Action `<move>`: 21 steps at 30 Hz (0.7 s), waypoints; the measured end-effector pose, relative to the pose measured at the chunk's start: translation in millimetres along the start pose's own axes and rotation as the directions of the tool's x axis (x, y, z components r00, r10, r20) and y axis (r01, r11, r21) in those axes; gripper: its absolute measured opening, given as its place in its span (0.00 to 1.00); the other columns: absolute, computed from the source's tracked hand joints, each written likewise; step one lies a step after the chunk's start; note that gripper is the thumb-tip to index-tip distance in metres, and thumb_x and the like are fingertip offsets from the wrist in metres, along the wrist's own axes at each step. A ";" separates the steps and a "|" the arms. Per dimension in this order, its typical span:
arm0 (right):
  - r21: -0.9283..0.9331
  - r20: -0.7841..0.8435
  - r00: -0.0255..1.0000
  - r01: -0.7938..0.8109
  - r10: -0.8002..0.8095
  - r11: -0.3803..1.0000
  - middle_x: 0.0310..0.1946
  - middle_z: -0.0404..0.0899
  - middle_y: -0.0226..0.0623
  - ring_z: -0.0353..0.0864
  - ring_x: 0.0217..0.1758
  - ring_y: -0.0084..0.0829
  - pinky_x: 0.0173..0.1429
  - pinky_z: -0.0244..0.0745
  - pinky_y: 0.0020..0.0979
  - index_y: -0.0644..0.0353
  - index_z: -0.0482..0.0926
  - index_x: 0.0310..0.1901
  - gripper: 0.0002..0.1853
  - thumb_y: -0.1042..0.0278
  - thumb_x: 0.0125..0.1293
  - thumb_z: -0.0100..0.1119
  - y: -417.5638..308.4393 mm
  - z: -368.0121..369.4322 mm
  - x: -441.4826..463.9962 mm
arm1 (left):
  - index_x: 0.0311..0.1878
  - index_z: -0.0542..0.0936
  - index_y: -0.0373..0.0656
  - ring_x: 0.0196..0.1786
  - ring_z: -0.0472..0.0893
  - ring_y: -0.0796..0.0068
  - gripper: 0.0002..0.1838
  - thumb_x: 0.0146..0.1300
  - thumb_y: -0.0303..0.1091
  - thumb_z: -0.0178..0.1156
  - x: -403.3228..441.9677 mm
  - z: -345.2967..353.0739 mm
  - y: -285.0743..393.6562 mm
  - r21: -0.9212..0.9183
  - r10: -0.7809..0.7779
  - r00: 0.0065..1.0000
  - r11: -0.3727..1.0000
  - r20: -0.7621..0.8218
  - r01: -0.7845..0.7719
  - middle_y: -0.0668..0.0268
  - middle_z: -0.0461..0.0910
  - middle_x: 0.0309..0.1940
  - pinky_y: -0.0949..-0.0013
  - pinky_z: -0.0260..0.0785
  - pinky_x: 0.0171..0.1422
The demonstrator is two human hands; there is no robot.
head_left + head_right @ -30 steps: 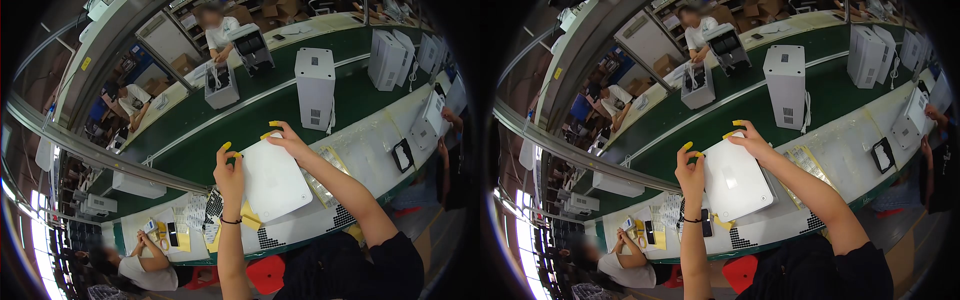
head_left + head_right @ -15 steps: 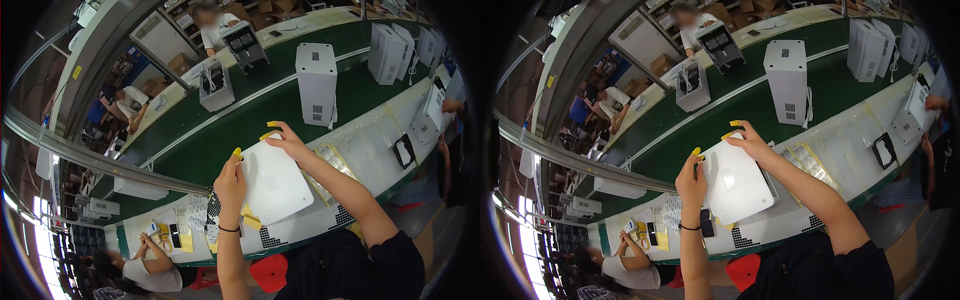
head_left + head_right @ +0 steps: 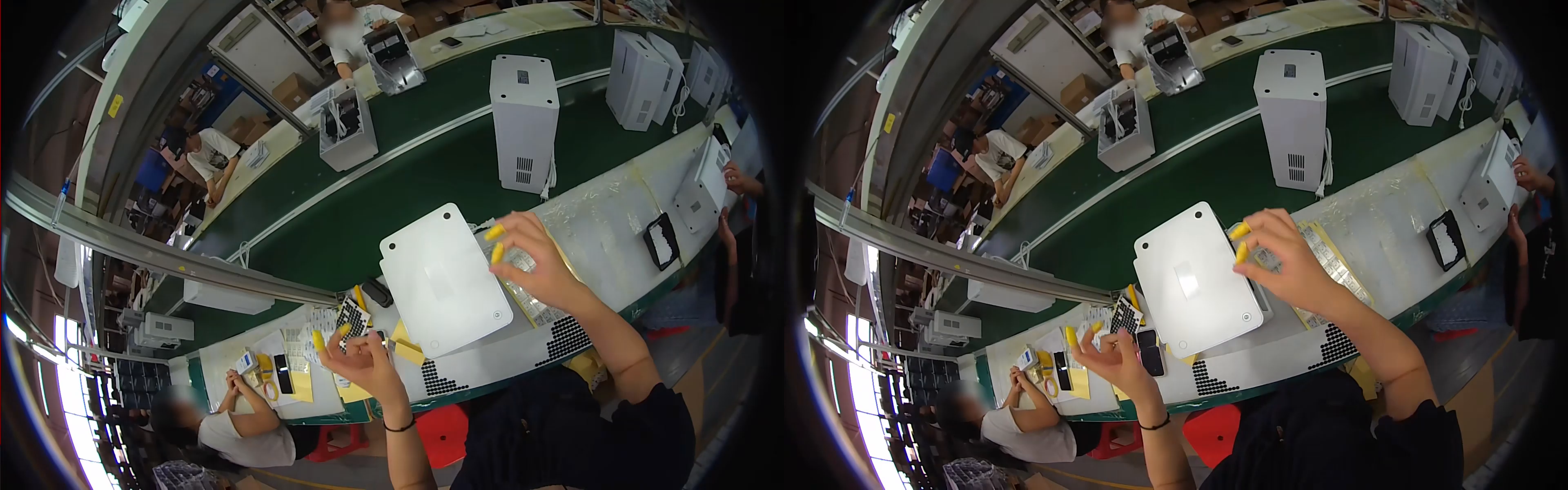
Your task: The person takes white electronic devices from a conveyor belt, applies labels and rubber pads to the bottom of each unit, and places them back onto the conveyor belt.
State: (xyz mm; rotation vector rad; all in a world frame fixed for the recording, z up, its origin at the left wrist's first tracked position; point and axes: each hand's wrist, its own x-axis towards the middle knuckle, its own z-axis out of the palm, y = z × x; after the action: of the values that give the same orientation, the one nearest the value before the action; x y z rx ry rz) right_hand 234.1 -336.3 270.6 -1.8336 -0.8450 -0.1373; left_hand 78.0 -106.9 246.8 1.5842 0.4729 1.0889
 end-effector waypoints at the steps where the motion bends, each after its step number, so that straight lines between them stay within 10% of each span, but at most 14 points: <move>1: -0.022 0.070 0.997 0.015 -0.013 1.000 0.50 0.73 0.39 0.65 0.62 0.42 0.72 0.56 0.43 0.58 0.76 0.34 0.11 0.68 0.55 0.70 -6.0 -7.6 -8.6 | 0.69 0.51 0.41 0.43 0.72 0.79 0.39 0.58 0.14 0.59 -8.7 -5.6 -0.1 0.001 0.013 1.000 1.000 -0.006 -0.013 0.61 0.61 0.58 0.77 0.68 0.42; 5: -0.082 0.244 0.969 0.045 -0.023 0.996 0.49 0.73 0.38 0.65 0.62 0.43 0.74 0.52 0.49 0.58 0.76 0.33 0.11 0.68 0.55 0.70 -20.2 -18.5 -29.4 | 0.68 0.48 0.42 0.52 0.71 0.69 0.43 0.53 0.11 0.60 -36.5 -11.0 14.8 -0.105 -0.081 0.996 0.991 -0.036 0.077 0.61 0.59 0.55 0.67 0.68 0.57; 21: -0.211 0.144 0.974 0.204 -0.176 0.956 0.46 0.75 0.37 0.71 0.59 0.39 0.73 0.57 0.54 0.56 0.82 0.34 0.10 0.62 0.54 0.71 -14.5 7.1 -58.7 | 0.65 0.51 0.44 0.53 0.72 0.67 0.40 0.53 0.09 0.60 -66.6 -12.0 31.7 -0.151 -0.185 0.979 0.969 0.080 0.196 0.62 0.60 0.54 0.65 0.65 0.61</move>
State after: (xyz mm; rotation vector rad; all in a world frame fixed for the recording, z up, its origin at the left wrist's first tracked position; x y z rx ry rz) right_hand 179.6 -355.9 251.5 -1.9840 -1.1334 -0.2524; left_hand 27.4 -161.8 249.2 1.3995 0.4728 0.9035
